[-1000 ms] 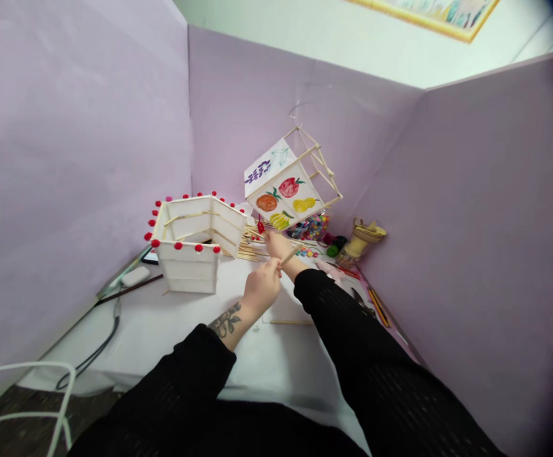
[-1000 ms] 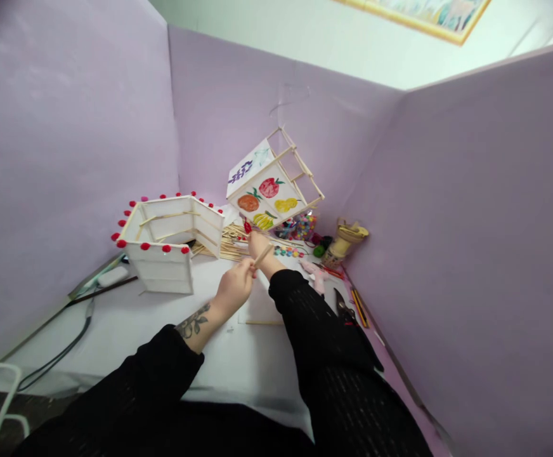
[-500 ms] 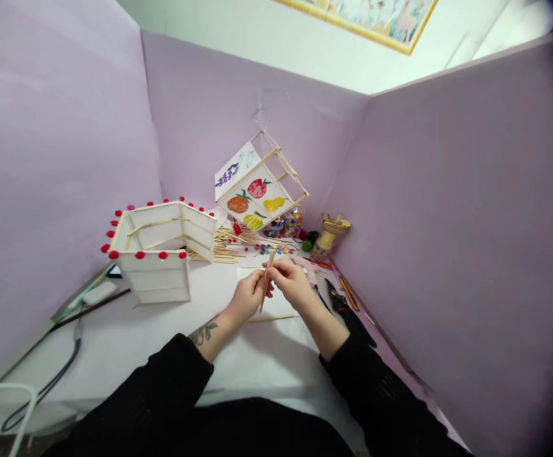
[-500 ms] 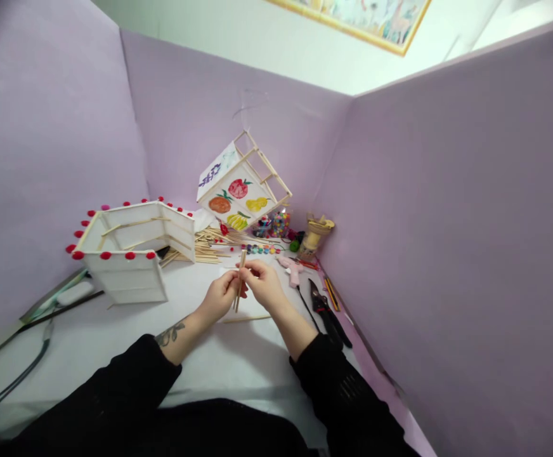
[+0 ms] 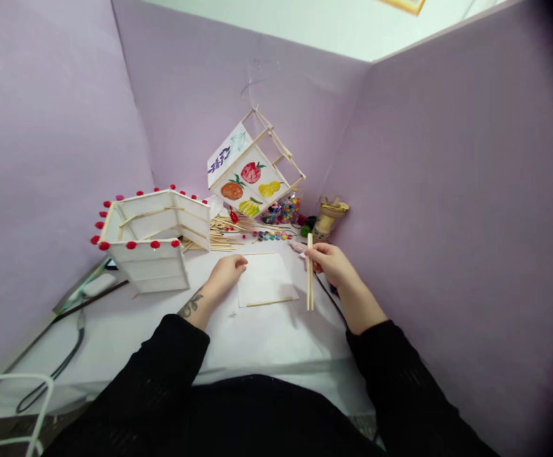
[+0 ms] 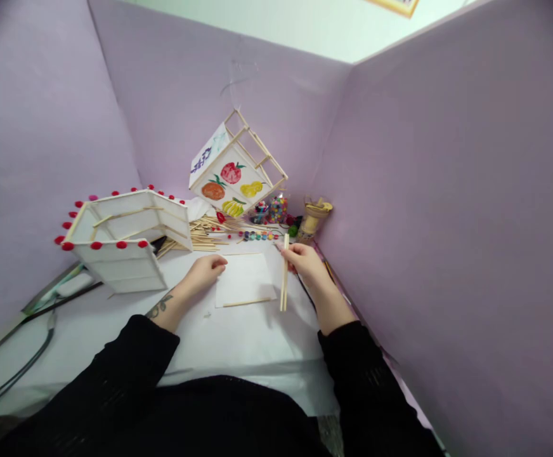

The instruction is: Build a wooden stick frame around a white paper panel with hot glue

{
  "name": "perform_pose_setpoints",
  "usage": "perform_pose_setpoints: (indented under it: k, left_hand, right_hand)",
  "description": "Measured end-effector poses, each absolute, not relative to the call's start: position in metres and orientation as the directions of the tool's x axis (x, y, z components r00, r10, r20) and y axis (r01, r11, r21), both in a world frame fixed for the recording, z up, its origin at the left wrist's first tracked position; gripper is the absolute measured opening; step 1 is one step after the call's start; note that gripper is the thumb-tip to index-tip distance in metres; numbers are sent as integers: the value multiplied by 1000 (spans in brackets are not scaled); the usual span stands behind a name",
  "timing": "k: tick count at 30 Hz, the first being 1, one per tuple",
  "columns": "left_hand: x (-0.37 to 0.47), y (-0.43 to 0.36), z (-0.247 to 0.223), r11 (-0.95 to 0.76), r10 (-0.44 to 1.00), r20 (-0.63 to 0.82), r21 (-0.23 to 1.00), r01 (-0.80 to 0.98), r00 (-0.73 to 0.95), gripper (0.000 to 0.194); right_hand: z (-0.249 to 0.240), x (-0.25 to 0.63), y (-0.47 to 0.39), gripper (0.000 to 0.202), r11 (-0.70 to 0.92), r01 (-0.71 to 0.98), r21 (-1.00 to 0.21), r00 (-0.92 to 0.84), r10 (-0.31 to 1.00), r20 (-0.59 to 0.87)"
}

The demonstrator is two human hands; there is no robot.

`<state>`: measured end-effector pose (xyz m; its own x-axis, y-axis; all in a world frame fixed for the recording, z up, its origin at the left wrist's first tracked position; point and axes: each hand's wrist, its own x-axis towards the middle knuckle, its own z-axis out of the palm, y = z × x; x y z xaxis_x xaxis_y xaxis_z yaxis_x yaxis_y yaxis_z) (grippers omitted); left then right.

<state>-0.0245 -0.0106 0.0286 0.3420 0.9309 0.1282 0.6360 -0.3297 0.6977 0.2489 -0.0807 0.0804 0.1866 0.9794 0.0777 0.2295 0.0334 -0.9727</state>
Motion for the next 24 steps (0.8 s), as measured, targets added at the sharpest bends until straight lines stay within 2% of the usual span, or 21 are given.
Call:
perform_pose_setpoints:
  k: [2,5,10,12,14,16,18,20,21,23,24]
  left_hand:
    - [-24,-13,24,-426,885,86,547,721,457,27]
    - [-19,-21,20,-569,803,75,389,725,591,29]
    - [-17,-25,20,-635,755,87,350,689,651,27]
    - [-15,-26,23,-603,781,136,418,680,609,23]
    - [-9,-30,27,-514,833,182,608,605,523,22]
    - [-1,-36,32,-342,866,121,851,398,486,30]
    - [7,-43,35,-96,830,-16,980,172,558,35]
    - [10,-47,37,80,799,-116,993,87,590,33]
    - [10,-47,37,110,817,-147,989,100,558,31]
    - [6,-44,36,42,899,-133,974,220,418,24]
    - [2,-41,36,-39,935,-80,945,325,346,20]
  right_hand:
    - [73,245,-80,24,-27,278,-960,107,994,3]
    - [68,226,-74,22,-75,328,-942,44,997,-65]
    - [66,203,-49,21,-147,328,-933,-2,988,-156]
    - [63,200,-41,23,-176,274,-945,11,984,-180]
    - [61,196,-37,24,-192,205,-960,30,981,-190]
    - [61,187,-35,25,-176,152,-973,25,984,-174]
    - [63,177,-35,23,-148,147,-978,-20,988,-153]
    - [65,170,-33,20,-107,202,-974,-46,992,-118]
    - [66,171,-32,17,-85,273,-958,-34,995,-98]
    - [63,178,-32,12,-58,504,-862,2,998,-66]
    - [59,185,-34,10,-50,639,-768,10,998,-56]
